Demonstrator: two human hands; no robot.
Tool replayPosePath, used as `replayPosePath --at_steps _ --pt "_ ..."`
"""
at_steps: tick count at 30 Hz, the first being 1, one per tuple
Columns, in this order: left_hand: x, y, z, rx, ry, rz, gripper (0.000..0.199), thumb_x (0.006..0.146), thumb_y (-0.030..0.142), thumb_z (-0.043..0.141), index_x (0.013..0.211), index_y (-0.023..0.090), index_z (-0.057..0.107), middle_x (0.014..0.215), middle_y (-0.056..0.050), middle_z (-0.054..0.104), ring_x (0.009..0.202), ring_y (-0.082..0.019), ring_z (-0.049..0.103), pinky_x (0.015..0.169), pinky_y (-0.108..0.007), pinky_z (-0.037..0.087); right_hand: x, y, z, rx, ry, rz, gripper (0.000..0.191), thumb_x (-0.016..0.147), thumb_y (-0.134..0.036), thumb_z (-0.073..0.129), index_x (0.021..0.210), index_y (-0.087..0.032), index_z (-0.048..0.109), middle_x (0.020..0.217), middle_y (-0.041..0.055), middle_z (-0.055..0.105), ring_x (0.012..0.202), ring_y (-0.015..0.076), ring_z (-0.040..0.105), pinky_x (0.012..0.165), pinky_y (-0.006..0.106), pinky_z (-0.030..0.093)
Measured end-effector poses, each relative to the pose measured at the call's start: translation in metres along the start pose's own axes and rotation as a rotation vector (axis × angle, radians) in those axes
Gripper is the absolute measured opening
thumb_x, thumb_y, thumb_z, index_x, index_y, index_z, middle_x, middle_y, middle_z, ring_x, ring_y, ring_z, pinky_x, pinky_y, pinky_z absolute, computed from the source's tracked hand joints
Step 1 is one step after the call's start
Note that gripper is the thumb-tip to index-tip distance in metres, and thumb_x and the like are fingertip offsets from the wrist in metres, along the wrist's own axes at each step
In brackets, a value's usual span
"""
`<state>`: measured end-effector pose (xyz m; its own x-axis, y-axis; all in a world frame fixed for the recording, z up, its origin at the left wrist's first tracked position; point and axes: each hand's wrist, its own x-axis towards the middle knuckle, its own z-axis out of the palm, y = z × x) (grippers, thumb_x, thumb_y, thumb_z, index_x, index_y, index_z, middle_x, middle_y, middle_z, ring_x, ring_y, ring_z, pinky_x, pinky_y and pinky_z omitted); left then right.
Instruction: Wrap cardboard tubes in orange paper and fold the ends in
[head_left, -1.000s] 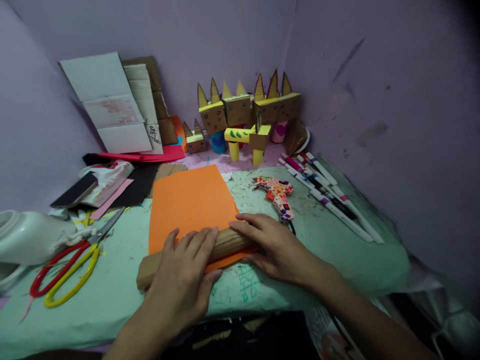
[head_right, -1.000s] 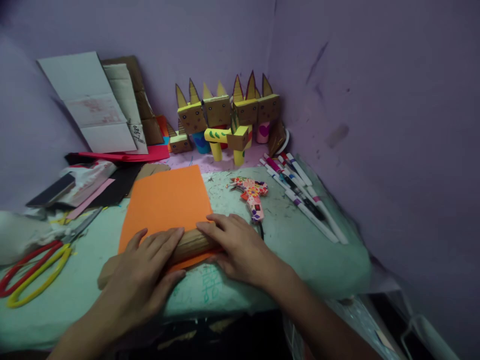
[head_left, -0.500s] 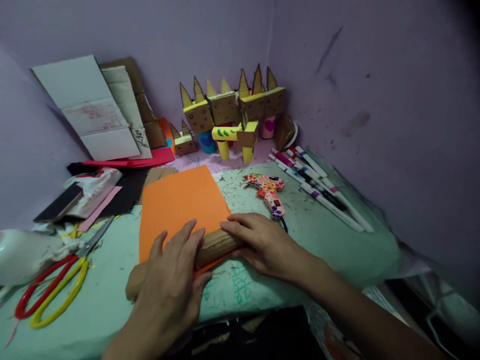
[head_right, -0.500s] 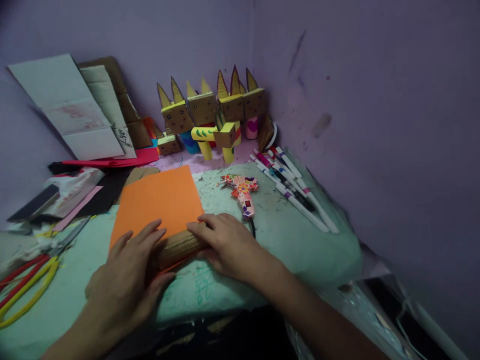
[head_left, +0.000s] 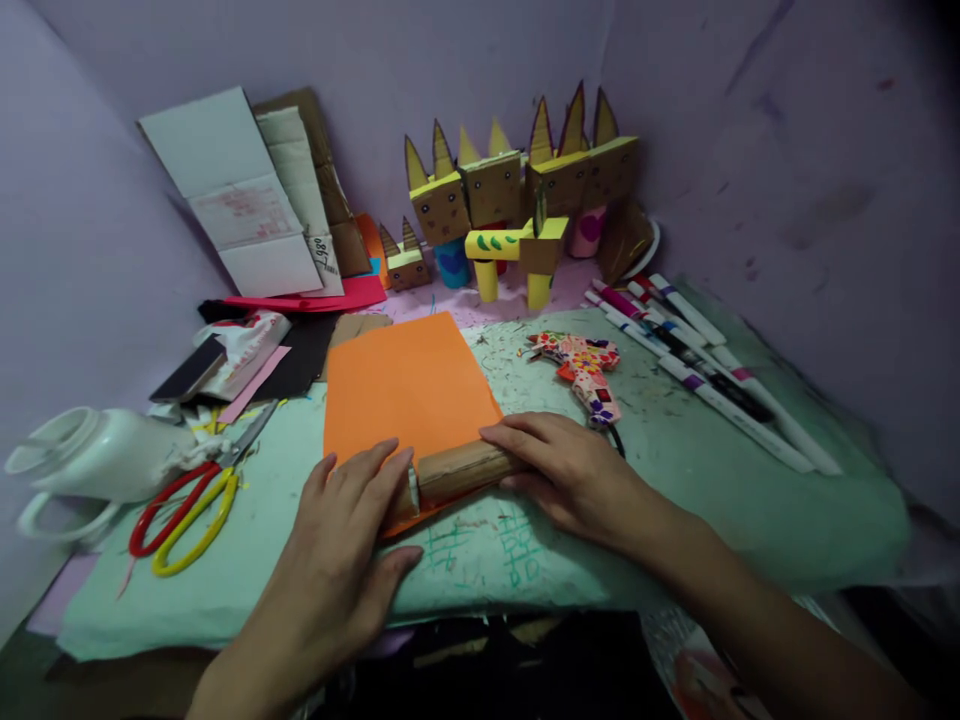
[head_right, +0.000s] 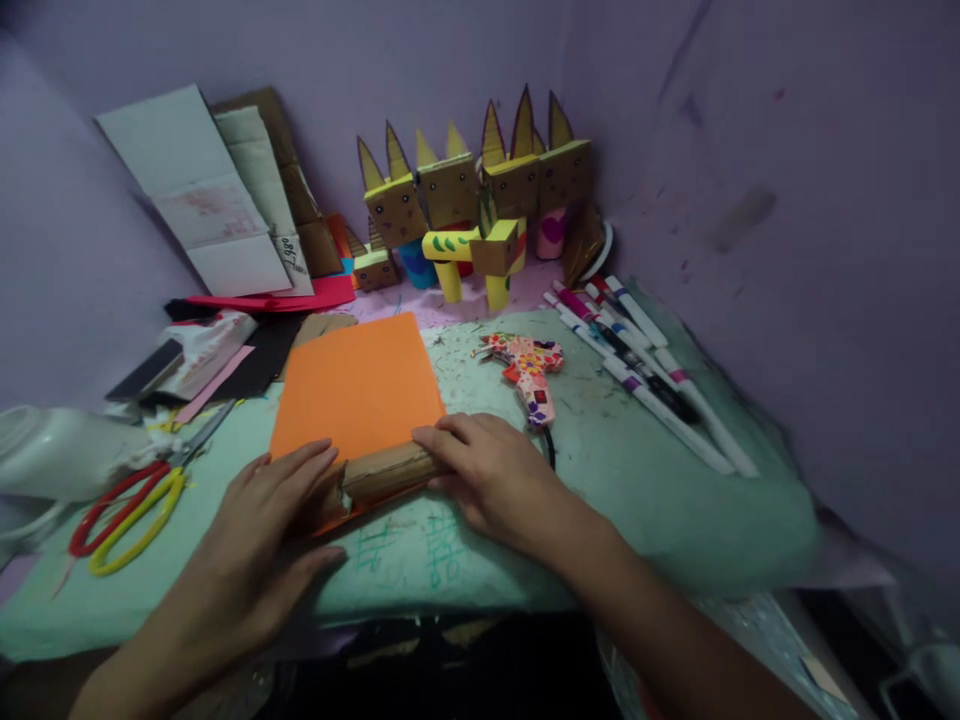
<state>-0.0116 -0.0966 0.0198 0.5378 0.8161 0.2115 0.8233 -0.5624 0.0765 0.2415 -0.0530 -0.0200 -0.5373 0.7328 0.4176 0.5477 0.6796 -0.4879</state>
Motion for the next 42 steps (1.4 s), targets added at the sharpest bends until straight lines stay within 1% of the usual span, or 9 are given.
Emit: replayPosePath --at_steps 11,14,19,22,25,28,34,39,42 --pt "0.035 0.011 0.023 -0.022 0.106 0.097 0.047 0.083 0.018 0.049 0.129 0.017 0.04 0.107 -0.011 0.066 0.094 -0.026 0.061 0.093 -0.058 0.038 -0.002 -0.001 -0.008 0.073 -0.028 0.029 0.053 0.08 -0.016 0.062 0.13 -0.019 0.043 0.125 0.0117 0.056 0.111 0.0251 0.052 0.093 0.042 0.045" --pt "0.035 0.008 0.021 0.017 0.08 0.111 0.051 0.082 0.023 0.052 0.131 0.016 0.038 0.11 -0.012 0.065 0.096 -0.028 0.061 0.092 -0.059 0.039 -0.006 0.001 -0.018 0.095 0.07 0.055 0.063 0.078 -0.024 0.066 0.134 -0.02 0.039 0.132 0.0121 0.051 0.12 0.0262 0.047 0.098 0.044 0.041" --pt "0.034 0.01 0.015 0.085 0.034 0.102 0.057 0.082 0.03 0.054 0.133 0.017 0.035 0.111 -0.012 0.065 0.099 -0.03 0.06 0.094 -0.058 0.038 -0.008 0.017 -0.047 -0.128 0.423 0.553 0.026 0.082 -0.035 0.059 0.103 -0.02 0.063 0.099 0.0083 0.068 0.086 0.0258 0.065 0.075 0.041 0.051" --pt "0.033 0.012 0.014 0.116 0.015 0.108 0.062 0.08 0.038 0.056 0.133 0.014 0.034 0.112 -0.014 0.064 0.101 -0.032 0.059 0.094 -0.059 0.038 -0.003 0.028 -0.057 -0.323 0.224 0.866 0.039 0.082 -0.053 0.052 0.09 -0.018 0.068 0.081 0.01 0.07 0.073 0.0305 0.066 0.059 0.041 0.049" --pt "0.032 0.014 0.014 0.125 -0.019 0.092 0.067 0.079 0.042 0.057 0.135 0.014 0.032 0.114 -0.014 0.062 0.104 -0.033 0.058 0.095 -0.06 0.038 0.001 0.03 -0.058 -0.415 0.069 0.917 0.052 0.082 -0.063 0.045 0.088 -0.017 0.069 0.082 0.013 0.071 0.077 0.036 0.066 0.056 0.041 0.047" --pt "0.028 0.009 0.011 0.086 -0.034 0.076 0.076 0.081 0.047 0.055 0.141 0.013 0.022 0.125 -0.018 0.056 0.111 -0.035 0.054 0.095 -0.062 0.037 0.0 0.025 -0.054 -0.428 0.136 0.874 0.049 0.083 -0.059 0.046 0.094 -0.016 0.068 0.091 0.0142 0.07 0.083 0.0363 0.065 0.061 0.043 0.048" --pt "0.004 -0.018 -0.011 -0.027 0.087 -0.039 0.066 0.088 0.046 0.044 0.144 0.022 0.019 0.141 -0.014 0.043 0.125 -0.033 0.043 0.101 -0.057 0.034 0.002 0.007 -0.047 -0.126 0.315 0.445 0.027 0.083 -0.038 0.057 0.099 -0.017 0.064 0.097 0.0087 0.068 0.091 0.0262 0.063 0.079 0.041 0.049" --pt "-0.011 -0.031 -0.016 -0.031 0.201 -0.096 0.04 0.089 0.034 0.046 0.128 0.024 0.045 0.125 -0.007 0.056 0.113 -0.027 0.053 0.099 -0.05 0.038 0.016 -0.014 -0.036 0.007 0.164 0.141 0.025 0.086 -0.027 0.057 0.109 -0.017 0.058 0.105 0.0087 0.066 0.101 0.0227 0.059 0.086 0.039 0.047" --pt "-0.01 -0.03 -0.013 -0.052 0.22 -0.025 0.032 0.088 0.024 0.048 0.121 0.023 0.049 0.116 -0.006 0.061 0.107 -0.024 0.056 0.099 -0.052 0.037 0.016 -0.019 -0.03 0.046 0.053 0.124 0.033 0.085 -0.026 0.058 0.117 -0.018 0.054 0.113 0.0094 0.063 0.107 0.0229 0.055 0.091 0.041 0.046"
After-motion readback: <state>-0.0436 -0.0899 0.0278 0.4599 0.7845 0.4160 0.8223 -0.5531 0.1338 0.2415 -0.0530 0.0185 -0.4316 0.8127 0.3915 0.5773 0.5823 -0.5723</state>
